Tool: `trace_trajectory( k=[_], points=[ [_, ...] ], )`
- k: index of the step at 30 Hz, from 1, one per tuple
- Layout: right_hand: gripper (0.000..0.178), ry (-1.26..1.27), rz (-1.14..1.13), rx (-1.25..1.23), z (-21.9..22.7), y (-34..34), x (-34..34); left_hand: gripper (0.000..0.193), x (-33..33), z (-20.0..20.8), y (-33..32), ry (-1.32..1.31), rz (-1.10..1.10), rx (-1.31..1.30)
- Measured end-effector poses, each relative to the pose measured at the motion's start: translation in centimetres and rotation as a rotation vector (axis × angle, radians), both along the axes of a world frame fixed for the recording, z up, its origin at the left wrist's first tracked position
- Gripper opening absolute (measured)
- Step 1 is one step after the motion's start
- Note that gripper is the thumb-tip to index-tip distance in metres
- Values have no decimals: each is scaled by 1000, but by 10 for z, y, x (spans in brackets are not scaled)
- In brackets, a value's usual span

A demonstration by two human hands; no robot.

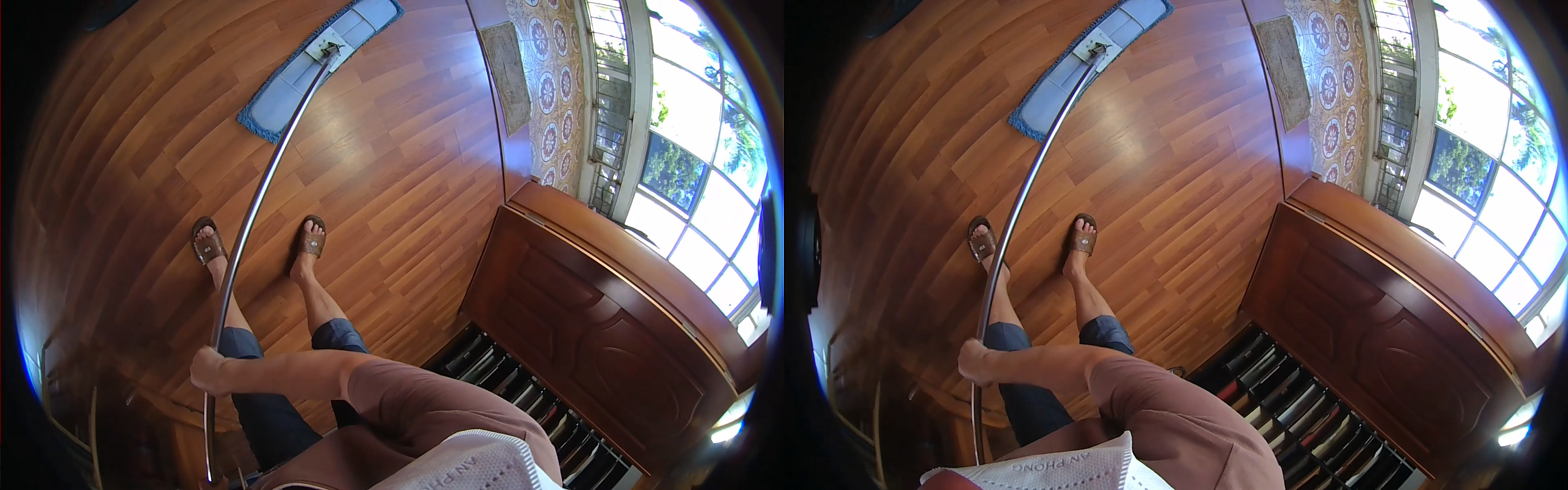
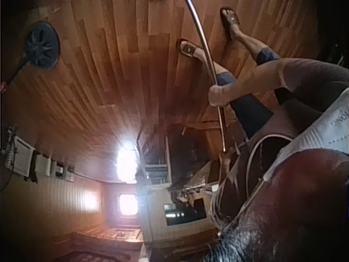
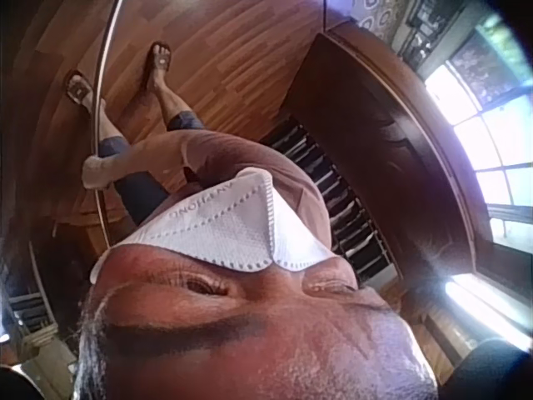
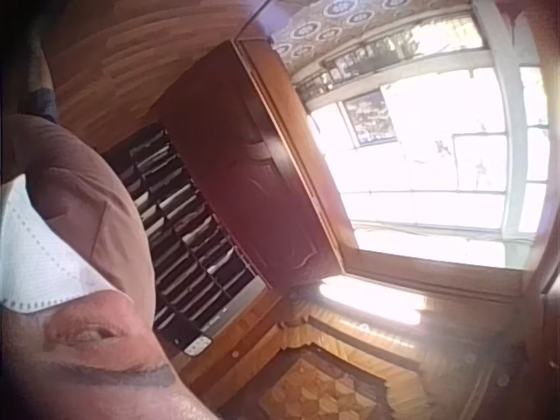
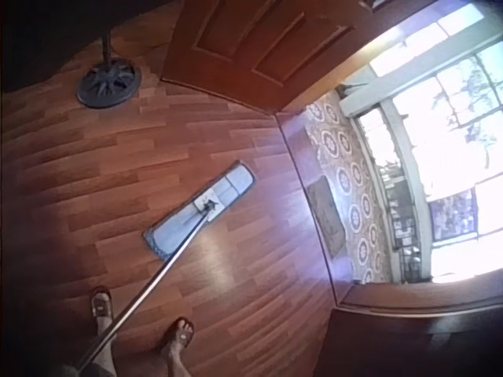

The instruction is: The person mops the wooden floor using a flat mop, pushing and pulling it across different areas of the room.

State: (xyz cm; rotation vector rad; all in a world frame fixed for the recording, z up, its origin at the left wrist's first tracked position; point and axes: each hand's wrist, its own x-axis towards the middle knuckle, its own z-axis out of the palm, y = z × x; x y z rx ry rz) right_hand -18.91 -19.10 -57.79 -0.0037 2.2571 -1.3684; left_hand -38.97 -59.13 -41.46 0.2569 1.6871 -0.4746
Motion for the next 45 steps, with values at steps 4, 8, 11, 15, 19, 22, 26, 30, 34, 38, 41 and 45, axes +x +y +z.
trace_trajectory(
  k=[4,8,11,15,19,22,26,30,34,38,41,45],
  points=[
    [13,-134,-121,212,-57,40,91,29,82,-89,106,60,466,-184],
    [7,-113,-200,384,-86,126,126,24,115,-117,192,-3,86,147],
    [6,-64,-309,652,-93,188,207,24,170,-116,326,-286,239,87],
    [7,-36,-491,573,-77,207,239,23,173,-96,364,-609,361,102],
    [6,-85,-569,614,-58,173,234,23,144,-82,360,-658,278,0],
    [5,-75,-638,598,-69,130,227,22,118,-70,372,-594,216,-107],
    [6,-96,-727,571,-50,87,206,20,61,-67,345,-533,214,-178],
    [7,-128,-855,438,-56,46,192,17,9,-49,323,-364,212,-367],
    [7,-114,-868,390,-58,40,191,18,-13,-44,307,-247,221,-545],
    [7,-133,-915,408,-65,51,227,20,25,-56,326,-353,56,-455],
    [10,-171,-972,435,-88,51,271,26,61,-73,356,-388,6,-391],
    [15,-273,-979,408,-87,65,299,30,87,-91,396,-354,-123,-344]
  ],
)
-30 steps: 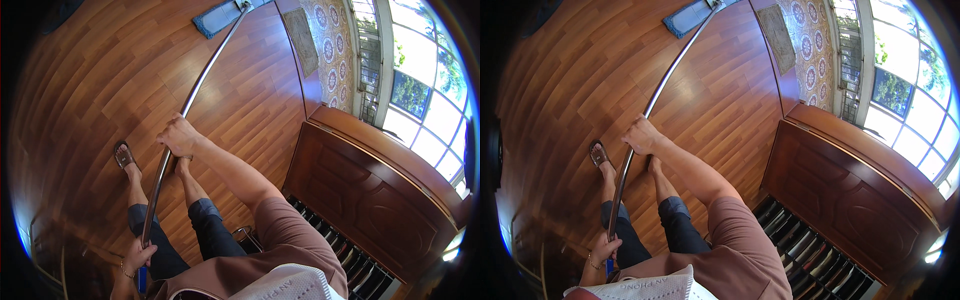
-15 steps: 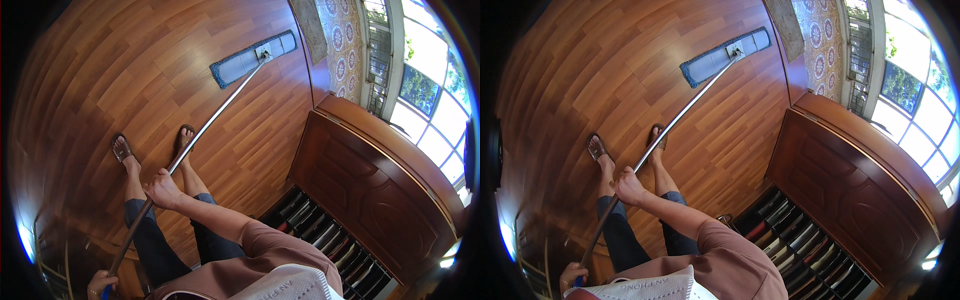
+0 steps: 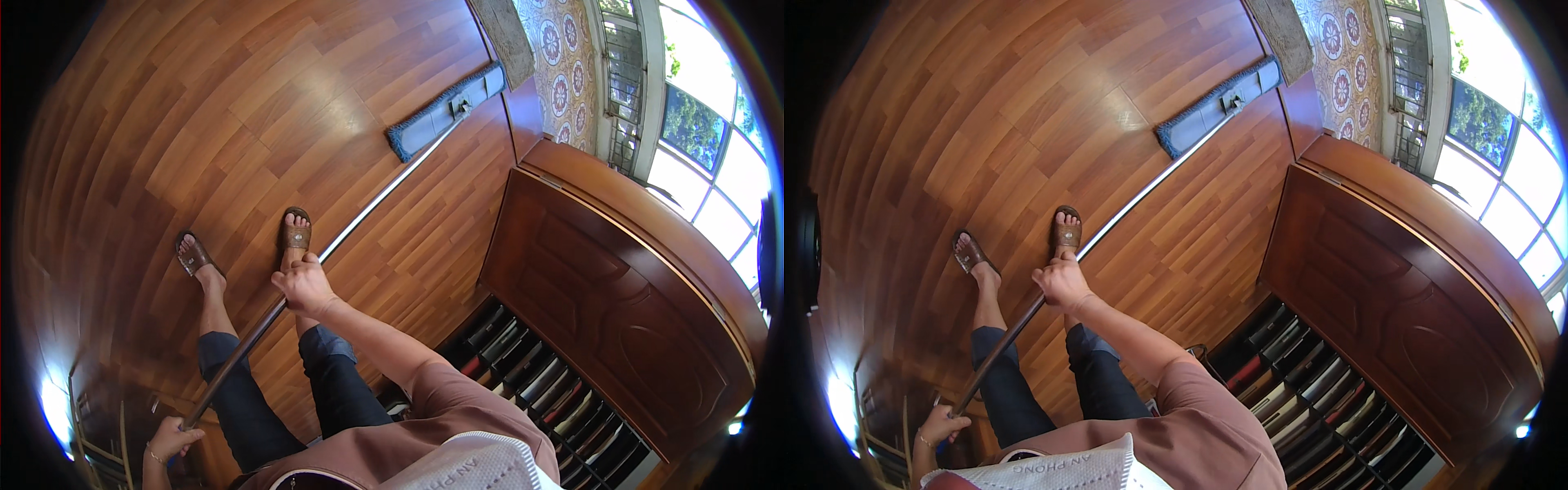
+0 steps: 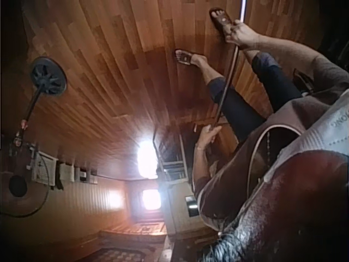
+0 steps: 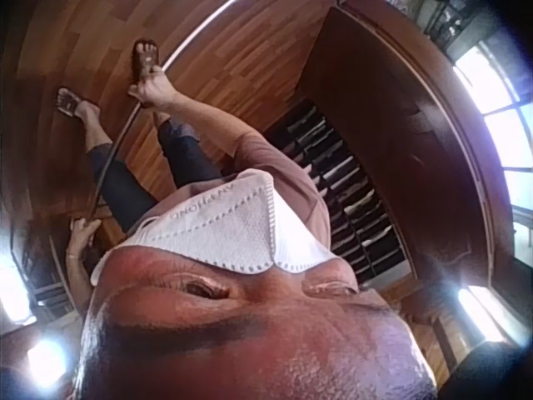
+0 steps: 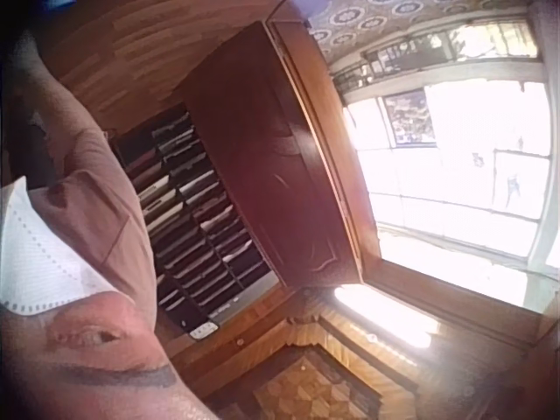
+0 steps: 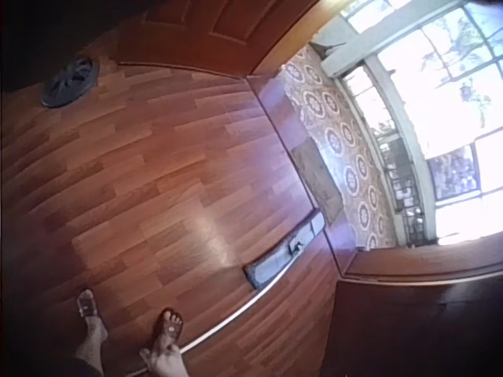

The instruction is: The person mops the wooden floor using a flat mop, pushing and pulling it across different areas of the room.

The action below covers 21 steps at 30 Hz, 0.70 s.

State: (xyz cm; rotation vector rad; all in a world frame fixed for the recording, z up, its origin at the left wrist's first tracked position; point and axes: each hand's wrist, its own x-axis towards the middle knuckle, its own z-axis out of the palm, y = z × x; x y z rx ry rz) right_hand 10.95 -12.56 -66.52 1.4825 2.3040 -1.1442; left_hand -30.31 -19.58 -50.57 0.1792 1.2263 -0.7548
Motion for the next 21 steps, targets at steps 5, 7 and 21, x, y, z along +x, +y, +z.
trace_trajectory(
  k=[5,7,21],
  points=[
    [11,-121,-29,-74,-4,-16,38,35,30,-14,34,-46,-150,100],
    [8,-170,-165,-45,-12,-29,54,35,54,-17,57,-78,-210,136],
    [9,-231,-244,-282,-15,-71,59,45,54,-34,111,-350,-689,316]
  ],
)
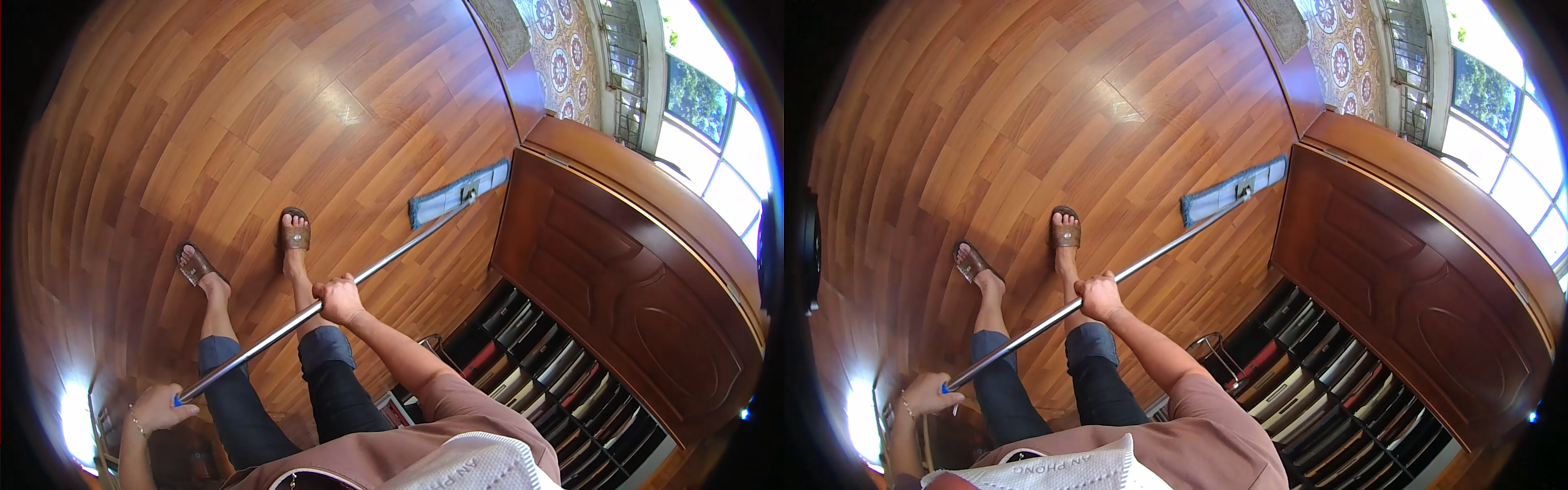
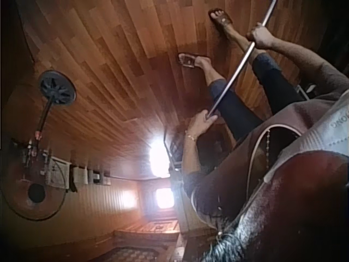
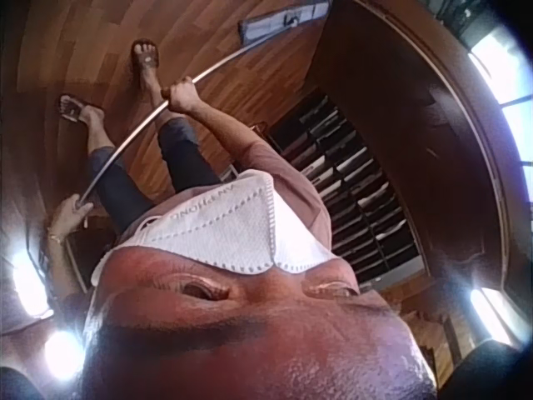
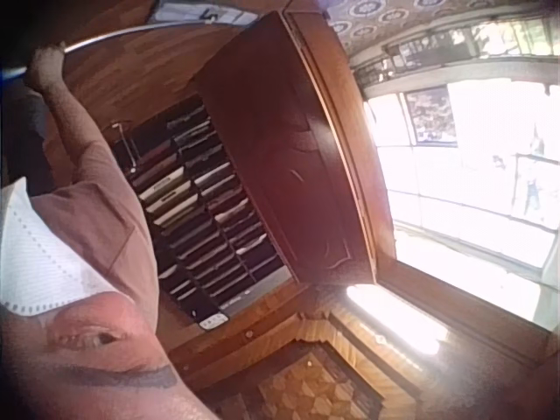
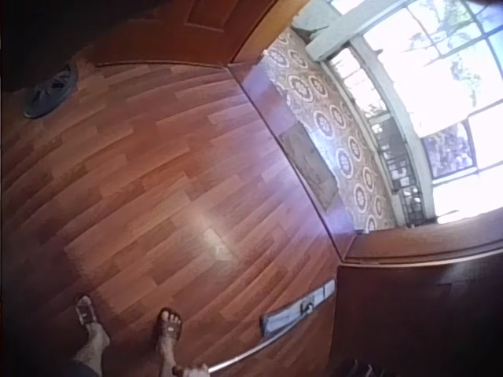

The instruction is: The person mops the wooden floor using a flat mop, pushing and pulling it across different areas of the room.

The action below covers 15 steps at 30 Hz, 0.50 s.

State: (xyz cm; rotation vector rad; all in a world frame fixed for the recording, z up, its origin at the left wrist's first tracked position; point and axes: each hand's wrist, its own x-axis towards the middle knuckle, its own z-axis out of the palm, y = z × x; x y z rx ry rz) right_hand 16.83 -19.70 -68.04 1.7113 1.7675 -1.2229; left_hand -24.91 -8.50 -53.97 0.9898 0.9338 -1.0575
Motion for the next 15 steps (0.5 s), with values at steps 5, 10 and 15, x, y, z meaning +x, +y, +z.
trace_trajectory(
  k=[5,10,15],
  points=[
    [9,12,-79,-105,0,-33,-27,43,11,16,49,9,-219,137],
    [10,44,-173,-205,10,-65,-43,41,18,37,56,-26,-304,294],
    [11,50,-121,-172,27,-71,-62,42,-1,68,42,-71,-334,440]
  ],
)
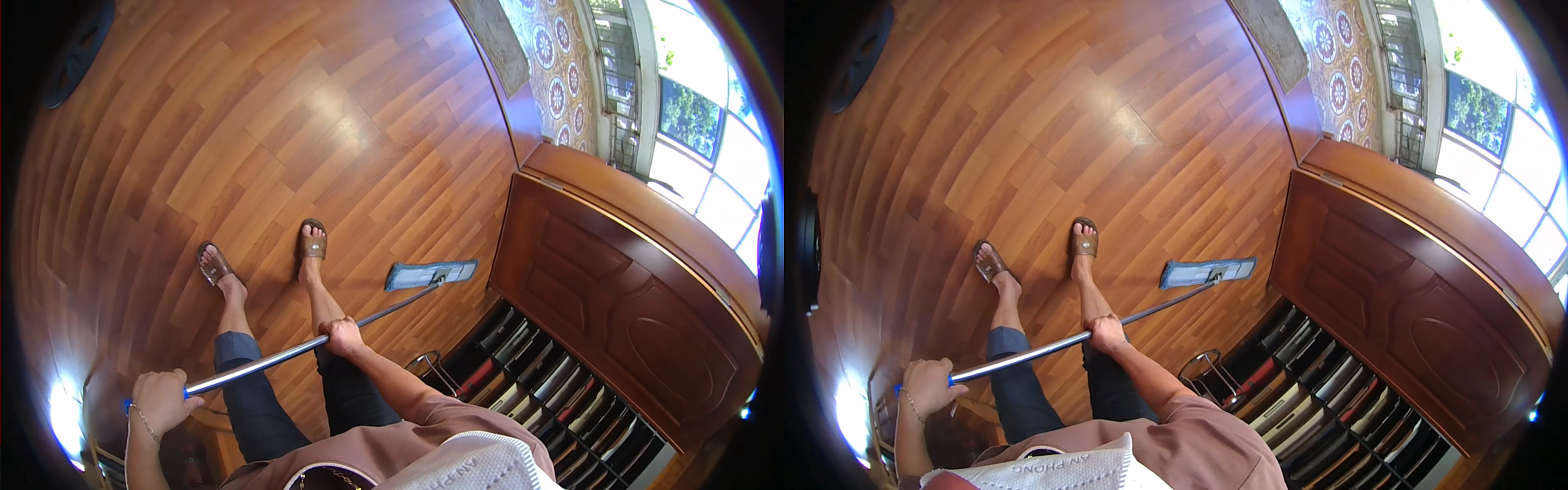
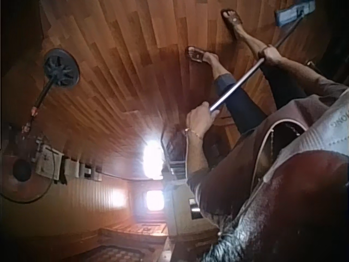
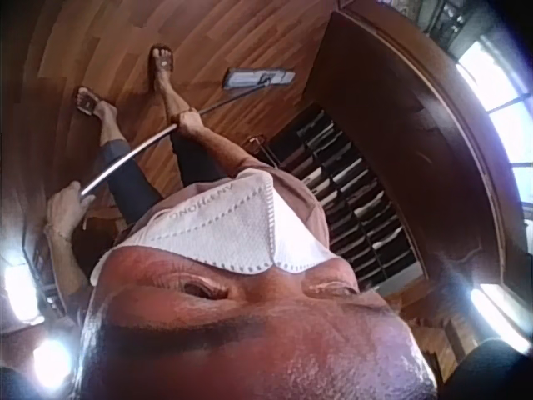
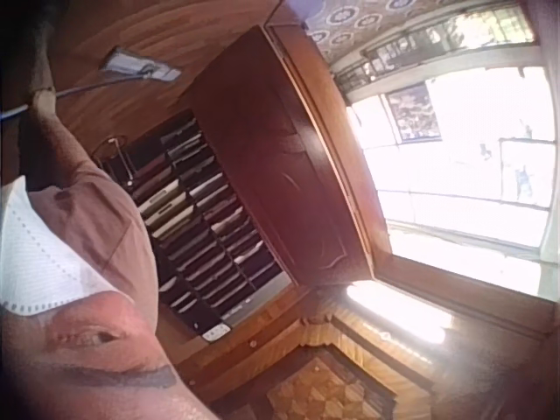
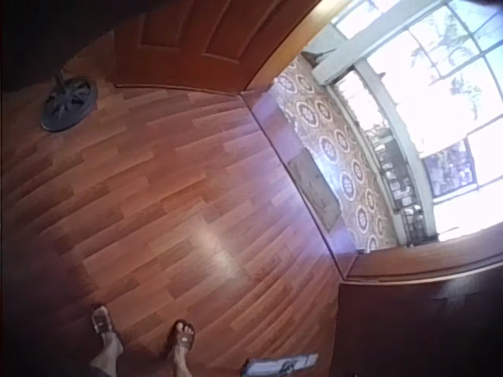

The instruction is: The person mops the wooden floor using a flat mop, pushing and pulling it across different areas of the room.

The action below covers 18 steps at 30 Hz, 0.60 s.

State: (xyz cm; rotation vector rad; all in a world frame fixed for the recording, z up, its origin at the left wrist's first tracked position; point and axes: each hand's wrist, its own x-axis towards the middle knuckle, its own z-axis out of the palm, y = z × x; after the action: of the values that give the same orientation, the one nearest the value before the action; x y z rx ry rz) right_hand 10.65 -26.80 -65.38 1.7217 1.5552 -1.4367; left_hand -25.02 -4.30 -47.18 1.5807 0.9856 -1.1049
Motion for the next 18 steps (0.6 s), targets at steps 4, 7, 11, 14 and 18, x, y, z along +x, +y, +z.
trace_trajectory(
  k=[4,7,11,14,18],
  points=[
    [9,-38,-2,175,32,22,-26,42,-33,54,-7,19,58,40],
    [10,44,7,264,73,55,-52,42,-64,120,-18,47,123,153],
    [11,171,193,448,115,100,-92,43,-108,208,-49,142,259,214],
    [11,291,337,495,157,149,-125,43,-133,266,-91,172,399,295],
    [19,457,559,610,177,196,-160,39,-152,336,-145,1,579,541]
  ],
)
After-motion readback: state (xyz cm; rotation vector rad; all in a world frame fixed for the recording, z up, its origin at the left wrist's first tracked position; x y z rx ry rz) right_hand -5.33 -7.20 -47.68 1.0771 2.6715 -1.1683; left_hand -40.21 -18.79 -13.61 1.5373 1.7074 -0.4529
